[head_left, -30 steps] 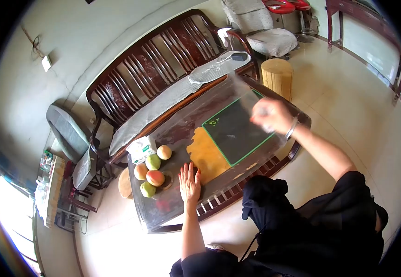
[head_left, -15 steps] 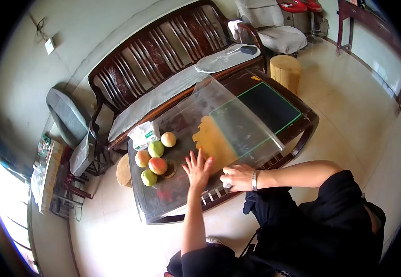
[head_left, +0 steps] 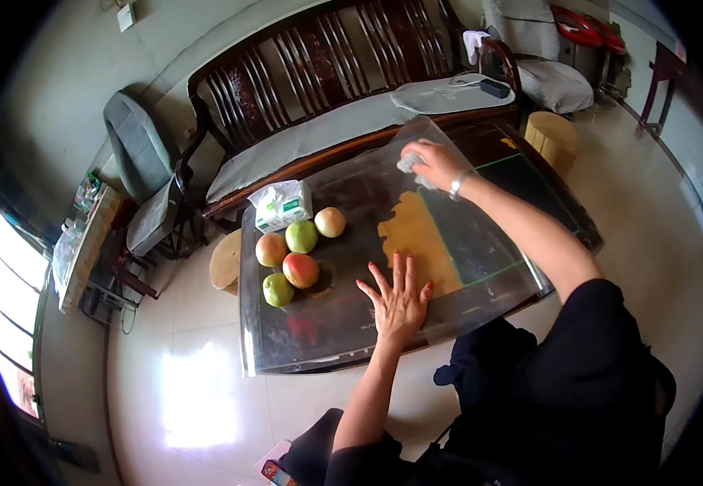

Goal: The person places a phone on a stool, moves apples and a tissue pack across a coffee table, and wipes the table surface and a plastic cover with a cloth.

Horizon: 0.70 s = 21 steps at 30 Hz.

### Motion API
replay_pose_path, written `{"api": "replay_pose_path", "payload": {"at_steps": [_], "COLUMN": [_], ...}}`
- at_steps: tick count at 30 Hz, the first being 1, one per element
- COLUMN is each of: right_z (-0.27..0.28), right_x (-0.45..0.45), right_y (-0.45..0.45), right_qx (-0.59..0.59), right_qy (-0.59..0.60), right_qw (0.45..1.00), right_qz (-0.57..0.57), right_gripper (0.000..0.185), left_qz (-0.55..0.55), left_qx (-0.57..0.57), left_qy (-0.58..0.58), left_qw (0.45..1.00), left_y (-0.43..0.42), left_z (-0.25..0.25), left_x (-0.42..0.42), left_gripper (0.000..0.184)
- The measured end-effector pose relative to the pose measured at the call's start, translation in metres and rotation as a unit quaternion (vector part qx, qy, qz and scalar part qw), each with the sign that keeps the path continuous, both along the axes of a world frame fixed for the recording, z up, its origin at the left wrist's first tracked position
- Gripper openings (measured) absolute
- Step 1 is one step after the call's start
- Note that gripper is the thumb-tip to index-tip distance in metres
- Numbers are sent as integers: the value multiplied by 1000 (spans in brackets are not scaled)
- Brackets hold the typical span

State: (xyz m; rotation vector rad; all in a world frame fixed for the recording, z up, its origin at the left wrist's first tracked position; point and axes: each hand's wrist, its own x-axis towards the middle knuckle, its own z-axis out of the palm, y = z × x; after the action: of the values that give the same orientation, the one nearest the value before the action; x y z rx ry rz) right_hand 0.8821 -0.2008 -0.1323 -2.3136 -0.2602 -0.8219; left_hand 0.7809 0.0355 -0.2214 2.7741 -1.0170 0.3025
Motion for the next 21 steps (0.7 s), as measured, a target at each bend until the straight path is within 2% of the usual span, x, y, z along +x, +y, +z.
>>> {"api": "replay_pose_path", "payload": {"at_steps": [2, 3, 6, 7, 8, 9, 10, 11, 12, 13, 14, 16, 17, 18, 21], "right_z": [-14, -19, -38, -42, -48, -61, -73, -79, -86, -103, -126, -86, -91, -93, -98], "right_x": [53, 73, 125, 139, 149, 152, 154, 158, 161, 164, 182, 164, 164, 164, 143], "right_y": [-3, -8, -31, -42, -49, -51, -53, -45, -36, -13, -14, 6, 9, 11, 24], "right_qx": [-20, -18, -44, 107, 254, 105, -38, 54, 144, 143, 109, 230, 71, -90, -145], "right_qy": [-38, -14, -58, -7, 47, 16, -18, 108, 232, 122, 77, 225, 162, 91, 112], "right_qw": [999, 999, 987, 977, 941, 948, 917, 927, 912, 913, 924, 912, 968, 987, 983], "right_qz": [-23, -44, -145, -185, -219, -300, -397, -356, -307, -362, -358, -255, -177, -93, 10], "right_gripper": [22, 23, 20, 18, 21, 28, 37, 37, 38, 40, 40, 31, 27, 24, 28], "left_qz": [-3, -4, -3, -4, -10, -11, -13, -9, -14, -20, -23, -20, -23, -23, -19], "left_qx": [9, 12, 24, 22, 17, 18, 19, 19, 16, 14, 14, 11, 11, 8, -1], "left_qy": [-12, -13, 0, 3, 0, 0, -2, 1, -1, -2, -1, 0, 4, 5, 2], "left_qw": [1000, 1000, 1000, 1000, 1000, 1000, 1000, 1000, 1000, 1000, 1000, 1000, 1000, 1000, 1000], "left_y": [1, 1, 1, 1, 1, 1, 1, 2, 2, 1, 0, 1, 2, 2, 0], "left_z": [2, 3, 7, 7, 8, 11, 12, 13, 13, 13, 13, 13, 12, 12, 13], "left_x": [0, 0, -1, 0, 0, -1, 0, 1, 1, 1, 2, 2, 1, 1, 1], "left_gripper": [59, 58, 57, 57, 57, 57, 57, 57, 57, 57, 57, 57, 57, 58, 58]}}
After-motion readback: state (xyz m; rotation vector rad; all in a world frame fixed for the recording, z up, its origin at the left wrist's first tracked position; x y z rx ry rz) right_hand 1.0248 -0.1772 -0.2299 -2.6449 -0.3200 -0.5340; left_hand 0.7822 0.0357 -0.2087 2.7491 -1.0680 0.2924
